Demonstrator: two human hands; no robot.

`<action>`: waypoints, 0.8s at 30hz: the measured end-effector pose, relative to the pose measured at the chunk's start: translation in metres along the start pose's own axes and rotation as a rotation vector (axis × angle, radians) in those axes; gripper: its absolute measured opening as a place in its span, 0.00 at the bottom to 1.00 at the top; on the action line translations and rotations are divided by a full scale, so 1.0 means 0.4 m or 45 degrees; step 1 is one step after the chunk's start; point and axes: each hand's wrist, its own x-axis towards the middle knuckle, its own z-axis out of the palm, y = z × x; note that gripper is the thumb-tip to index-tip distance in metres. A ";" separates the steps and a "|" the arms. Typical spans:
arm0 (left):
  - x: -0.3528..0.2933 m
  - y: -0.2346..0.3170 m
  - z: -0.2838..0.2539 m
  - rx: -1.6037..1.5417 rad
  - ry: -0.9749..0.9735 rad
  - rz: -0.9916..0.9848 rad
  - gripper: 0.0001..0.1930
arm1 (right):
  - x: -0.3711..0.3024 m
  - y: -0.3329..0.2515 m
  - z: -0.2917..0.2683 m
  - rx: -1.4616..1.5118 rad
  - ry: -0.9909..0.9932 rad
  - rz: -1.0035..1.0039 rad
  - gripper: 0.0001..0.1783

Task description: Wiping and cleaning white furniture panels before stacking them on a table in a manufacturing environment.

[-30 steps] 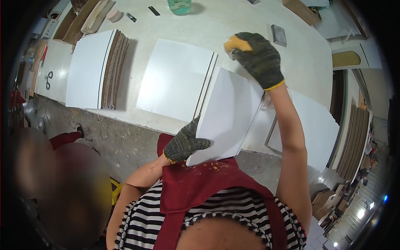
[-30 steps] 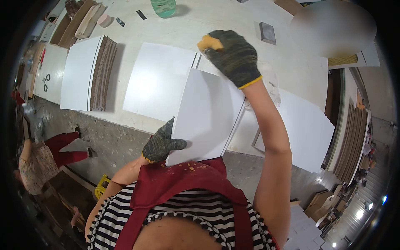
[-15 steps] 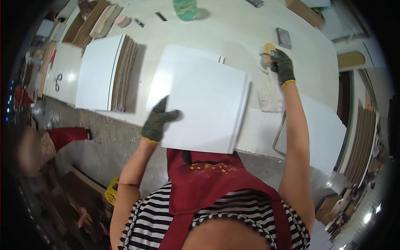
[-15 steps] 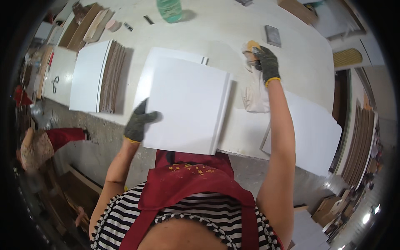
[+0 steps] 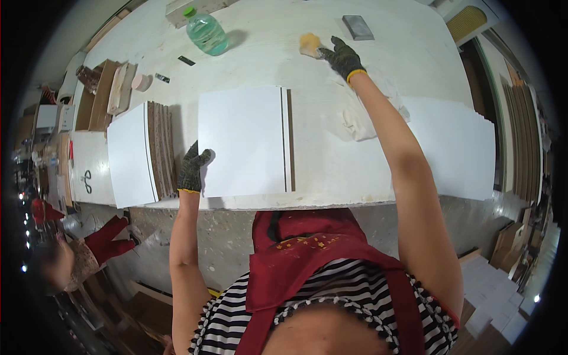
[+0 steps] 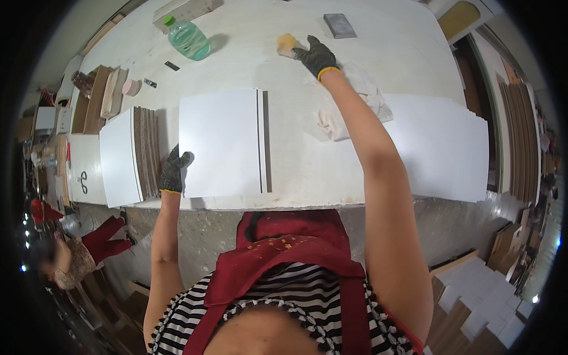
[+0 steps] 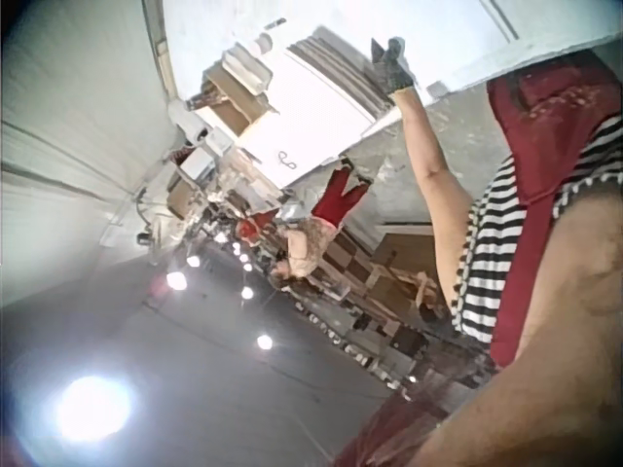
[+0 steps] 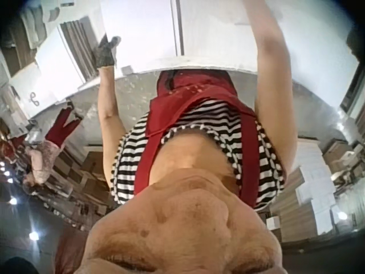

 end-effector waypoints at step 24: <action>-0.129 0.033 0.500 0.309 -0.292 0.504 0.23 | -0.495 0.197 -0.704 -1.075 0.800 -0.383 0.21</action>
